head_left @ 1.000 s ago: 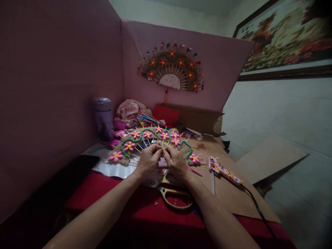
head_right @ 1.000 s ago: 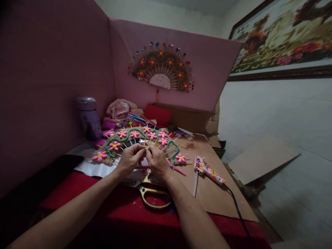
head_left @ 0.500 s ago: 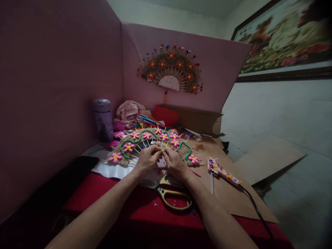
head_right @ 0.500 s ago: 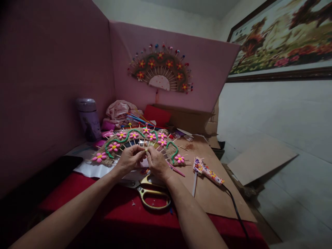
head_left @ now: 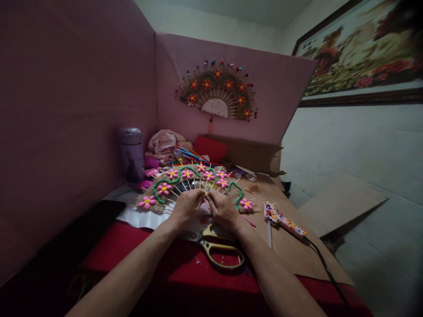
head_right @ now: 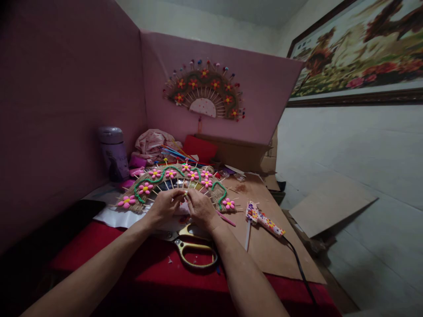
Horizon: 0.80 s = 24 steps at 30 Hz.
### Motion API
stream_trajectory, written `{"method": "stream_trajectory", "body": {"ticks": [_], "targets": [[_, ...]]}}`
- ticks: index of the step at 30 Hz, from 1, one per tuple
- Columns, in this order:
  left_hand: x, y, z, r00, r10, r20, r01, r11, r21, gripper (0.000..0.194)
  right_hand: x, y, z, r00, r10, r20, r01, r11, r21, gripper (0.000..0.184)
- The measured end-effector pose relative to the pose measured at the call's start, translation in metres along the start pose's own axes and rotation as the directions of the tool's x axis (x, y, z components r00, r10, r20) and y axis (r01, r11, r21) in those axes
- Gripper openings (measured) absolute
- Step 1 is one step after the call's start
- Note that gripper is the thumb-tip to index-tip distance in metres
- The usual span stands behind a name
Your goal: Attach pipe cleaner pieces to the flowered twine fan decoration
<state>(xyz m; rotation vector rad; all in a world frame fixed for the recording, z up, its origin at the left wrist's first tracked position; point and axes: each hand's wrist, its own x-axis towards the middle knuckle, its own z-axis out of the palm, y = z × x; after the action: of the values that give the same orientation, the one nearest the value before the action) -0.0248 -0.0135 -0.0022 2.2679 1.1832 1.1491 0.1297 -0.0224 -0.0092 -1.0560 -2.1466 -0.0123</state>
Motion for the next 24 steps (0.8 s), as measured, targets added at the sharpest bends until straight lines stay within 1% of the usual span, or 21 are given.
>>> {"method": "stream_trajectory", "body": {"ticks": [2,4,9,14,22,24], "targets": [[0.0,0.002,-0.002,1.0,0.006,0.009,-0.007,0.996,0.093,0.015,0.0,0.001,-0.001,1.0,-0.023,0.002,0.023,1.0,0.021,0.014],[-0.001,0.004,-0.003,1.0,0.028,0.013,-0.03,0.989,0.142,0.016,0.0,0.002,-0.002,0.999,-0.039,0.009,0.038,0.998,0.05,0.014],[-0.002,0.008,-0.005,0.993,0.116,0.001,-0.116,0.99,0.079,0.017,-0.001,0.001,-0.005,1.0,-0.028,0.01,0.027,0.995,0.101,0.014],[-0.004,0.006,-0.002,0.984,0.174,-0.033,-0.174,0.985,0.014,0.014,-0.001,-0.002,-0.005,1.0,-0.005,-0.021,0.008,0.99,0.141,0.014],[-0.006,0.004,0.0,0.987,0.154,-0.05,-0.153,0.988,0.029,0.013,-0.001,-0.009,0.0,0.997,0.041,-0.069,-0.03,0.988,0.154,0.015],[-0.006,0.004,0.001,0.989,0.133,-0.066,-0.133,0.991,0.013,0.014,-0.001,-0.01,0.002,0.994,0.073,-0.084,-0.059,0.985,0.163,0.016]]}}
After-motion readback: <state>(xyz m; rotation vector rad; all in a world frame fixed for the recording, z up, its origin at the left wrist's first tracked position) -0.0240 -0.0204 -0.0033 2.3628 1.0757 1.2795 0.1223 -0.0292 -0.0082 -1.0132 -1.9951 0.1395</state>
